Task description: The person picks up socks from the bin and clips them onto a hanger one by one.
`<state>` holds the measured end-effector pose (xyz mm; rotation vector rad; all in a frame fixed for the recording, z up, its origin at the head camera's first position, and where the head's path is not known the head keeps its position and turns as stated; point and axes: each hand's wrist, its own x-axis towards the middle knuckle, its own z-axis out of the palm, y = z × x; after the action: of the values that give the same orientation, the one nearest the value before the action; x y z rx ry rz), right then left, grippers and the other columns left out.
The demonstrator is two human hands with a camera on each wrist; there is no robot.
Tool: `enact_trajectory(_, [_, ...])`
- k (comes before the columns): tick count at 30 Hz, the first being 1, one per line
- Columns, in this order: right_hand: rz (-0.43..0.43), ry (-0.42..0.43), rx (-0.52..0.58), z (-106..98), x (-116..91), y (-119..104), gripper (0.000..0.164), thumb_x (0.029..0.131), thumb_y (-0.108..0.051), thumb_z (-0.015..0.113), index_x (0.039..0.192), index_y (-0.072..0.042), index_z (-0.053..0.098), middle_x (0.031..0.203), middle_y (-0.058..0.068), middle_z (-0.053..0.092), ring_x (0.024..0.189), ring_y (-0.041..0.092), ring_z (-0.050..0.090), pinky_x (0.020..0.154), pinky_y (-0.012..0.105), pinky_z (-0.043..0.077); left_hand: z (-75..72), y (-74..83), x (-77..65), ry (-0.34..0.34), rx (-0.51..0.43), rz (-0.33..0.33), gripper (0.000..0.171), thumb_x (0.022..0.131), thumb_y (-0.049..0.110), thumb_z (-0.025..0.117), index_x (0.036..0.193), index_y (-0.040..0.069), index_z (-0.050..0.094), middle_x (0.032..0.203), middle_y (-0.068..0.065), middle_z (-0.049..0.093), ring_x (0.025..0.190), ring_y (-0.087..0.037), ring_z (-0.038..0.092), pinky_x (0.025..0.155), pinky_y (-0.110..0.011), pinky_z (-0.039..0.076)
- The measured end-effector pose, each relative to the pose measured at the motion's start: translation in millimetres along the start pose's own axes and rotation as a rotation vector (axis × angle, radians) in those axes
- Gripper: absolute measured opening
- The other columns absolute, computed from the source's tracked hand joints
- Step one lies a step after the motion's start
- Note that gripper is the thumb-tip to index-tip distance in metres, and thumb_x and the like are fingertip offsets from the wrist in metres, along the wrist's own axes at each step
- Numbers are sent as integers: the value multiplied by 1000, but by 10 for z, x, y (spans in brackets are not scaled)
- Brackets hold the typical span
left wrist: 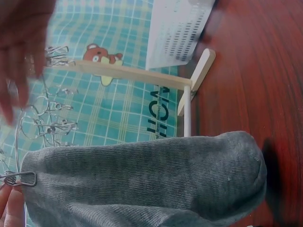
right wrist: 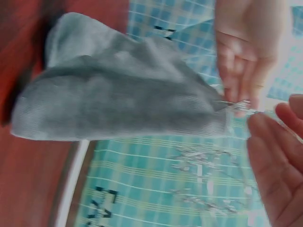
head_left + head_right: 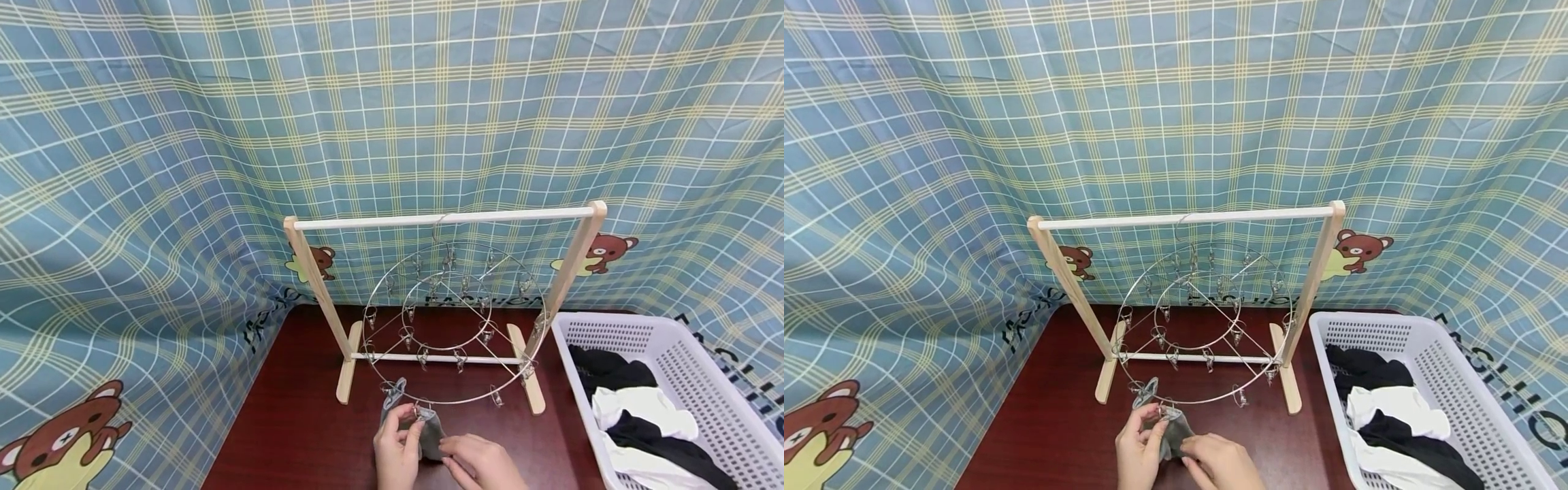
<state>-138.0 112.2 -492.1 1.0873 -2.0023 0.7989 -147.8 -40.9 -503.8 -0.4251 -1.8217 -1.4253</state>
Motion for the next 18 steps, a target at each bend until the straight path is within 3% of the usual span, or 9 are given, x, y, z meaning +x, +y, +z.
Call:
enact_trajectory(4, [-156, 119, 83, -134, 174, 0, 17, 90, -14, 51, 85, -5, 64, 84, 3, 63, 75, 11, 59, 68, 18, 48, -21, -41, -23, 16, -14, -13, 28, 67, -13, 67, 92, -7, 56, 80, -18, 61, 71, -24, 60, 51, -17, 50])
enact_trajectory(8, [-212, 234, 77, -337, 385, 8, 18, 88, -10, 52, 84, 3, 64, 85, 11, 63, 74, 21, 58, 73, 21, 47, -49, -52, -14, 40, -21, -30, 28, 66, -13, 68, 91, -7, 56, 80, -18, 60, 72, -20, 60, 52, -17, 50])
enact_trajectory(13, [-142, 330, -67, -560, 510, 87, 23, 89, -14, 54, 83, 5, 65, 88, 16, 62, 77, 28, 56, 81, 23, 43, -100, -27, 21, 58, 12, -17, 30, 63, -16, 68, 89, -9, 56, 78, -19, 60, 70, -22, 59, 50, -17, 49])
enact_trajectory(18, [-50, 363, -203, -686, 480, 216, 30, 89, -22, 54, 84, 5, 66, 96, 21, 60, 86, 32, 54, 90, 22, 38, -184, 128, 128, 68, 69, -17, 30, 61, -20, 66, 87, -11, 56, 76, -22, 59, 67, -27, 59, 50, -18, 49])
